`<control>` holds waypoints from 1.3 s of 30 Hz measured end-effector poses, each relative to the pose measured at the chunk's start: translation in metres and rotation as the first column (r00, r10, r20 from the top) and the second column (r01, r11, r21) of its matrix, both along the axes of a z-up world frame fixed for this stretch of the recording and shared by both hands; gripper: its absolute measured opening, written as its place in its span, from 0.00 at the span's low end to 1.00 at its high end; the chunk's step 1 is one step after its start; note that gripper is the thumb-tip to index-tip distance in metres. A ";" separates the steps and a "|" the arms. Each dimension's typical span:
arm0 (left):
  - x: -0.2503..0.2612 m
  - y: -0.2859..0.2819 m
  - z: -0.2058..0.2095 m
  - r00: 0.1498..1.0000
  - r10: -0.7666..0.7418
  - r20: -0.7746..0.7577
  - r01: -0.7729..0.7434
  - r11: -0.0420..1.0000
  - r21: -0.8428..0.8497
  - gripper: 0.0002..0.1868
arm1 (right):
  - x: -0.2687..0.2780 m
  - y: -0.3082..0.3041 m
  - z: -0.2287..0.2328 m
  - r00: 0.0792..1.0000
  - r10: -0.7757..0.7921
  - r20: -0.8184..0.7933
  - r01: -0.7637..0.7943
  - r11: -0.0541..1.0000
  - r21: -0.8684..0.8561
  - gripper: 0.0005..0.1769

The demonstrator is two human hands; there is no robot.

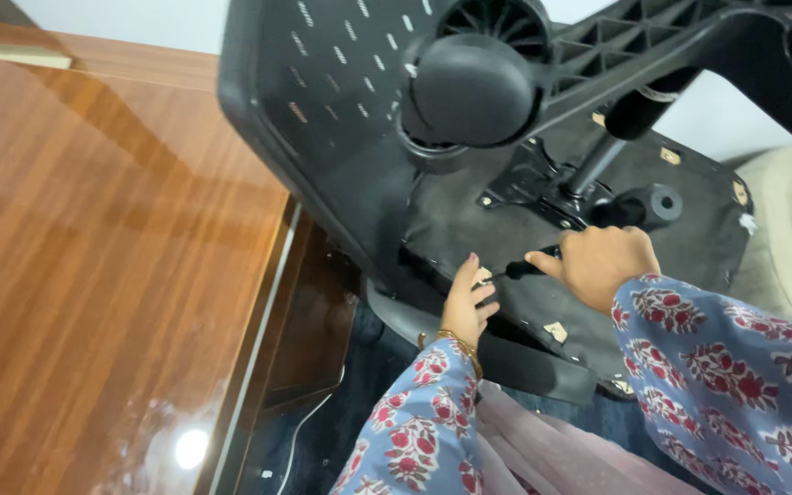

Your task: The person uses a screwdriver to tighten screws on the underside of an office chair base, securing the central gas lift and frame. The chair remains upside down throughout the clip.

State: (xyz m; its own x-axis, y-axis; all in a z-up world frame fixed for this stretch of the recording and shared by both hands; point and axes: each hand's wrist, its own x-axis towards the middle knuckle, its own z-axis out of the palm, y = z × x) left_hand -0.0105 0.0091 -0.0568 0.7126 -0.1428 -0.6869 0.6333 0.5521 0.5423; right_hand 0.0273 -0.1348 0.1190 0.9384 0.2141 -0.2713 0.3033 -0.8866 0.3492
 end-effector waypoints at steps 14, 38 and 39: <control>0.014 0.011 0.059 0.996 0.071 0.049 -0.074 0.994 0.076 0.56 | 0.020 -0.002 -0.012 0.998 0.065 0.016 -0.067 0.986 0.151 0.34; 0.017 0.004 0.103 0.986 0.147 0.082 -0.158 0.976 0.150 0.52 | 0.020 0.006 -0.007 0.976 0.044 -0.214 0.020 0.957 0.290 0.24; 0.017 0.004 0.102 0.986 0.146 0.077 -0.155 0.978 0.142 0.52 | 0.019 0.004 -0.008 0.977 0.045 -0.208 0.018 0.955 0.295 0.24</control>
State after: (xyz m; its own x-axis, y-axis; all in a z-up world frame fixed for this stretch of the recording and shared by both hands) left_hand 0.0067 0.0127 0.0451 0.7624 0.0685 -0.6435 0.5094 0.5497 0.6621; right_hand 0.0466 -0.1303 0.1111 0.8635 0.3262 -0.3847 0.3538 -0.9353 0.0012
